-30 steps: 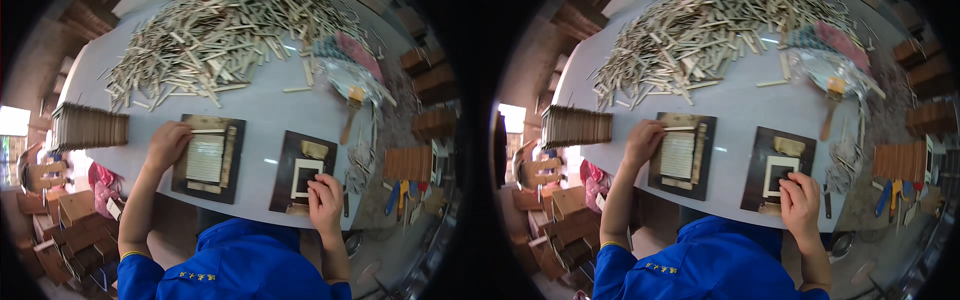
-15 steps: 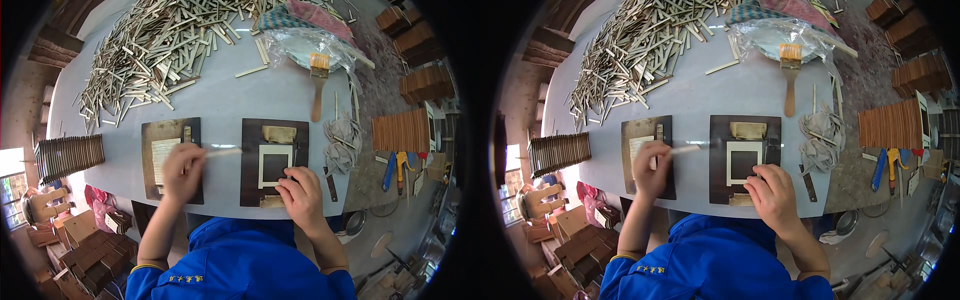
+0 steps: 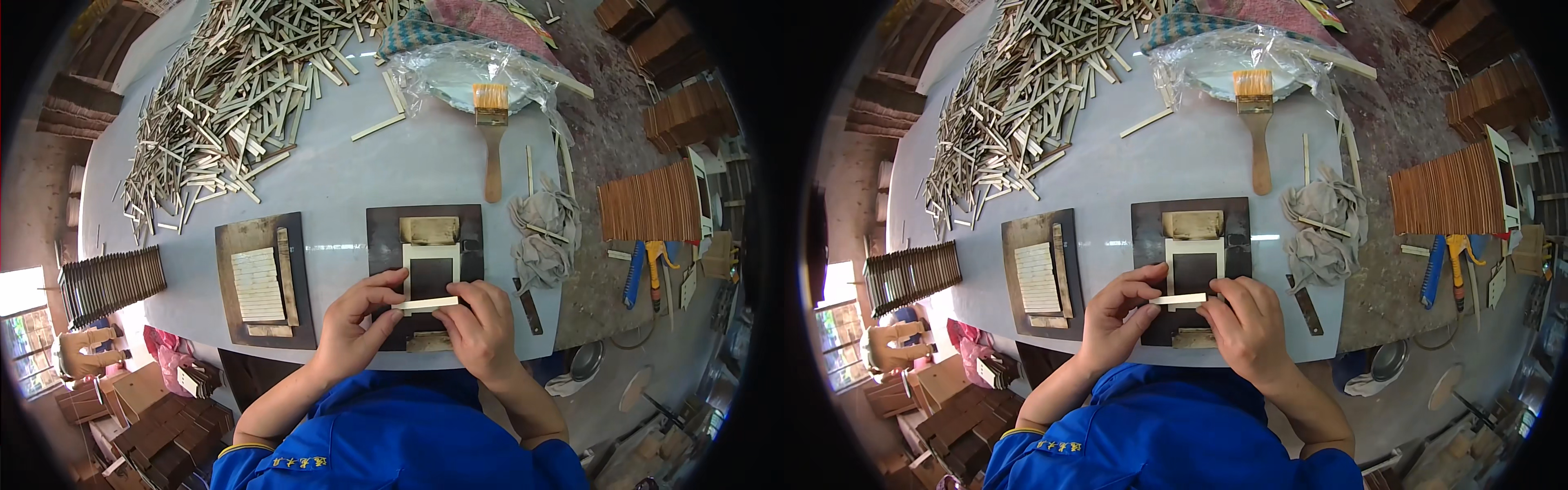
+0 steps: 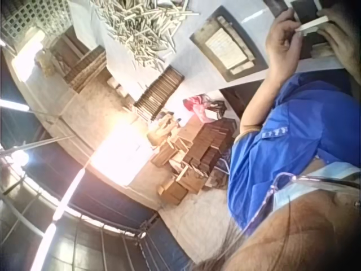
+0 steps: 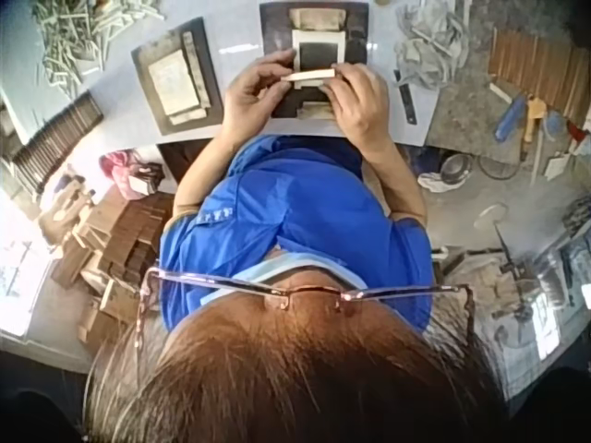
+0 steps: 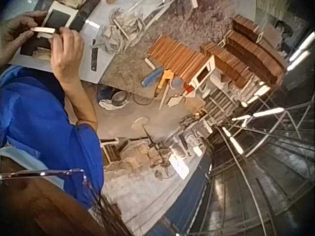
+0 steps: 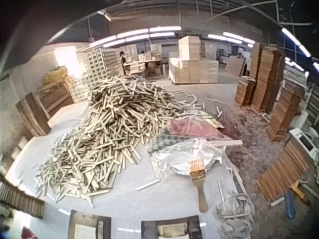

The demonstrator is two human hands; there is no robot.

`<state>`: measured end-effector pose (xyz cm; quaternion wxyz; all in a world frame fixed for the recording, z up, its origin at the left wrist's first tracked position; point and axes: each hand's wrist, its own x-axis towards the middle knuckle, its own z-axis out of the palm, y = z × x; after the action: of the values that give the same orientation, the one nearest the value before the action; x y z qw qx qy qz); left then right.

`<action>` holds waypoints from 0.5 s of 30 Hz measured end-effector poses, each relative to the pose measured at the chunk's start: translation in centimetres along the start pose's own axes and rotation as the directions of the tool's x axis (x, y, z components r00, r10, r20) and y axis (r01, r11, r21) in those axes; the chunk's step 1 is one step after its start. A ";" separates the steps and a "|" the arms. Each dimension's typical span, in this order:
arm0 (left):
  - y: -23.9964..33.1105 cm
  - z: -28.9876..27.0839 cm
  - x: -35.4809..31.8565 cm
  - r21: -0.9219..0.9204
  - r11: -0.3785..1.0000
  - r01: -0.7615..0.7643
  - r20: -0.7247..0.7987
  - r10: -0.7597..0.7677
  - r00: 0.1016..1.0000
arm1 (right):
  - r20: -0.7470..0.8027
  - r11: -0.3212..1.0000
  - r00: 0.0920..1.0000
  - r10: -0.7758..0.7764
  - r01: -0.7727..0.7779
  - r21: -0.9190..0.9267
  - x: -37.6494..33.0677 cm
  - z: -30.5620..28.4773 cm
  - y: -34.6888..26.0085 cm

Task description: Assemble small wooden frames by placing thin wooden sticks into a specialized assembly jig.

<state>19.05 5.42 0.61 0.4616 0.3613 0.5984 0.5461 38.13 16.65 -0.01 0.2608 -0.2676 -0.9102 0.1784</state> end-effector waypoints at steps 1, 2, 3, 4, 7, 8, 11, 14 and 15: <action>0.1 0.0 0.0 0.001 1.000 0.003 0.000 -0.003 1.000 | 0.000 1.000 1.000 0.002 -0.002 0.002 0.0 0.1 0.1; 0.2 -0.1 -0.1 -0.025 1.000 0.013 0.012 -0.013 1.000 | 0.000 1.000 1.000 0.004 -0.004 0.005 0.0 0.1 0.1; 0.2 -0.1 -0.1 -0.052 0.998 0.024 0.023 -0.023 0.999 | 0.000 1.000 1.000 0.005 -0.005 0.007 0.0 0.2 0.2; 0.3 -0.1 -0.2 -0.078 0.996 0.035 0.035 -0.032 0.999 | 0.000 1.000 1.000 0.006 -0.006 0.009 -0.1 0.2 0.3; 0.1 -0.1 -0.4 -0.124 0.992 0.037 0.037 -0.033 0.999 | 0.006 1.000 1.000 0.007 -0.007 0.014 0.0 0.3 0.4; 0.0 0.0 -0.4 -0.144 0.989 0.026 0.029 -0.022 0.999 | 0.011 1.000 1.000 0.006 -0.006 0.014 0.0 0.2 0.4; -0.2 0.1 -0.4 -0.184 0.983 0.004 0.009 -0.003 1.000 | 0.023 1.000 1.000 0.002 -0.002 0.016 0.2 0.1 0.5; -0.1 0.2 -0.3 -0.182 0.983 0.001 -0.008 -0.003 1.000 | 0.027 1.000 1.000 -0.008 0.007 0.018 0.5 0.0 0.5; 0.0 0.2 -0.2 -0.181 0.983 -0.001 -0.014 -0.002 1.000 | 0.029 1.000 1.000 -0.012 0.011 0.019 0.6 0.0 0.5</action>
<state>19.31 5.27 0.61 0.4884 0.3138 0.5498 0.6006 37.95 17.41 -0.05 0.2513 -0.2573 -0.9136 0.1895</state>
